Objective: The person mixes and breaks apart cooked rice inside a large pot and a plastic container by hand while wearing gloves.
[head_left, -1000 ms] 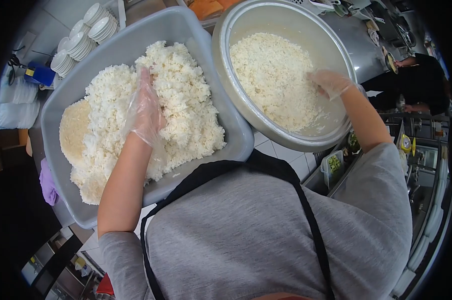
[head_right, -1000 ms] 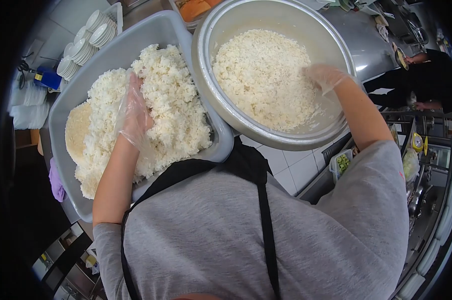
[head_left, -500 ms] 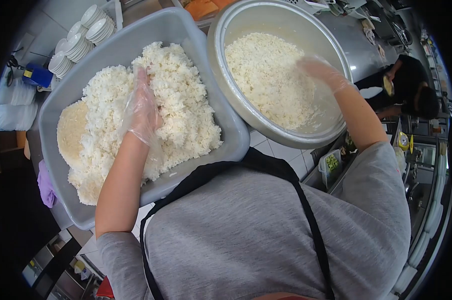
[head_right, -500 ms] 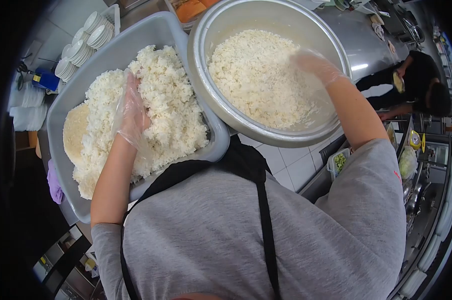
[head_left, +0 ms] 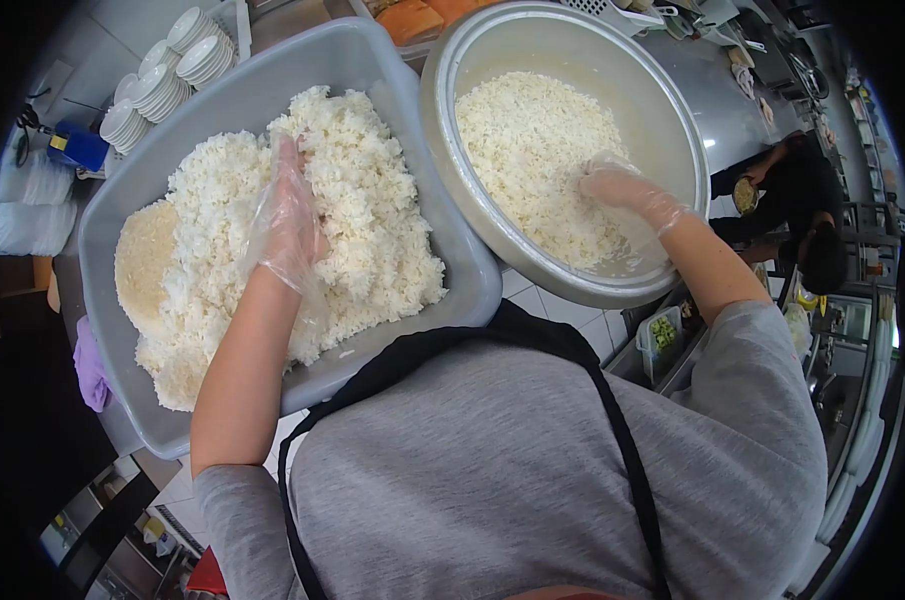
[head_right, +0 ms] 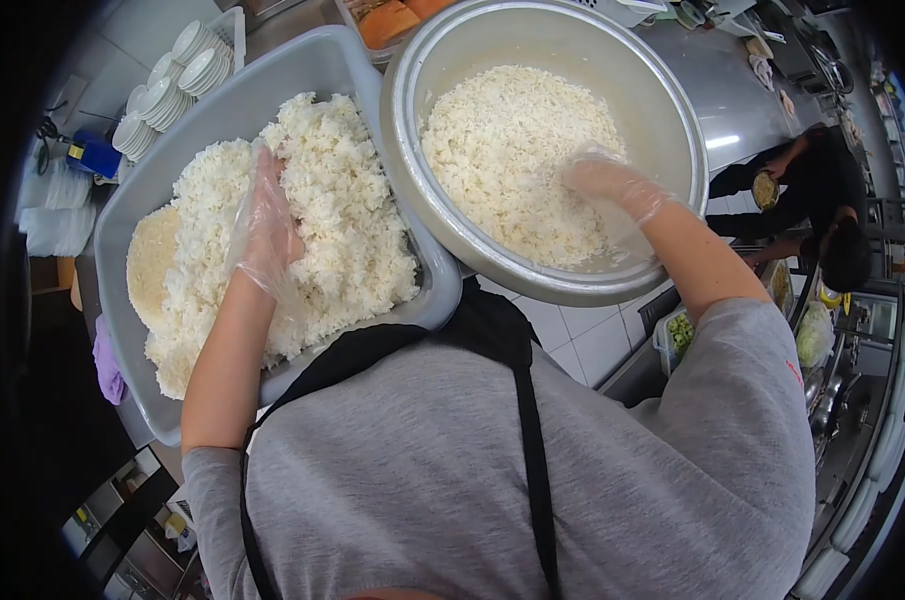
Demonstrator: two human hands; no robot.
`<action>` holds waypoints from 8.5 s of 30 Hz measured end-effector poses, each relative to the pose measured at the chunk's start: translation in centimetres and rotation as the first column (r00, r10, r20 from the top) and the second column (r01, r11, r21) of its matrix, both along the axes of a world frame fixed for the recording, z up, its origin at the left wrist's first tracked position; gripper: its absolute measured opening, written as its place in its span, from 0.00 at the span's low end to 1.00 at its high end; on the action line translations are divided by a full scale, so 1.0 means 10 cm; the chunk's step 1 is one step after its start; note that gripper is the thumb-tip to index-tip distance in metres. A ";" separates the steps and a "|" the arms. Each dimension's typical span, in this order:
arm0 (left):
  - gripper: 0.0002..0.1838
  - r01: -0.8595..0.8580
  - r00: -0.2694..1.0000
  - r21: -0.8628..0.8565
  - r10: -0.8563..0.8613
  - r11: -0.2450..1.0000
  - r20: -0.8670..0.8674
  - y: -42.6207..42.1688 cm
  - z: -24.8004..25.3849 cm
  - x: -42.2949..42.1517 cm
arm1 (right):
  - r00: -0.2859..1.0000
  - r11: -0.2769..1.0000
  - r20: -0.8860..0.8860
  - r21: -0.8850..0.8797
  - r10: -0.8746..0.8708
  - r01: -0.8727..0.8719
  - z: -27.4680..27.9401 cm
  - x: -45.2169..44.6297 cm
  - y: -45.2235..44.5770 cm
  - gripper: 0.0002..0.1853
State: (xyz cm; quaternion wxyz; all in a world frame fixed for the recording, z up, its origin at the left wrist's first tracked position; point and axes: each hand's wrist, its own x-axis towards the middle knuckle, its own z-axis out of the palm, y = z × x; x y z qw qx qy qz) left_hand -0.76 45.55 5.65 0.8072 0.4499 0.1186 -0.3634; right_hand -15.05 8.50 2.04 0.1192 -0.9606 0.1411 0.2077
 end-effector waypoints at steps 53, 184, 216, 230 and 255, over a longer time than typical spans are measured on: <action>0.42 -0.018 0.993 0.051 0.012 0.999 0.120 -0.02 0.04 -0.04 | 0.828 0.324 -0.213 0.847 -0.519 0.421 0.36 0.71 1.18 0.50; 0.48 -0.369 0.410 0.718 -0.590 0.590 0.696 0.12 0.13 -0.21 | 0.984 0.986 0.105 0.094 -0.144 0.134 -0.02 0.99 0.37 0.34; 0.43 -0.094 0.695 0.897 -0.617 0.431 0.369 0.24 -0.19 0.01 | 0.993 0.978 -0.093 0.200 0.076 -0.056 0.46 1.13 0.86 0.23; 0.45 -0.113 0.700 0.890 -0.600 0.442 0.387 0.24 -0.22 0.02 | 0.846 0.858 0.191 0.033 0.498 -0.513 -0.08 0.72 0.54 0.16; 0.47 -0.109 0.715 0.911 -0.605 0.398 0.351 0.19 -0.22 0.05 | 0.982 0.995 0.186 -0.084 -0.031 0.047 -0.10 1.01 0.20 0.22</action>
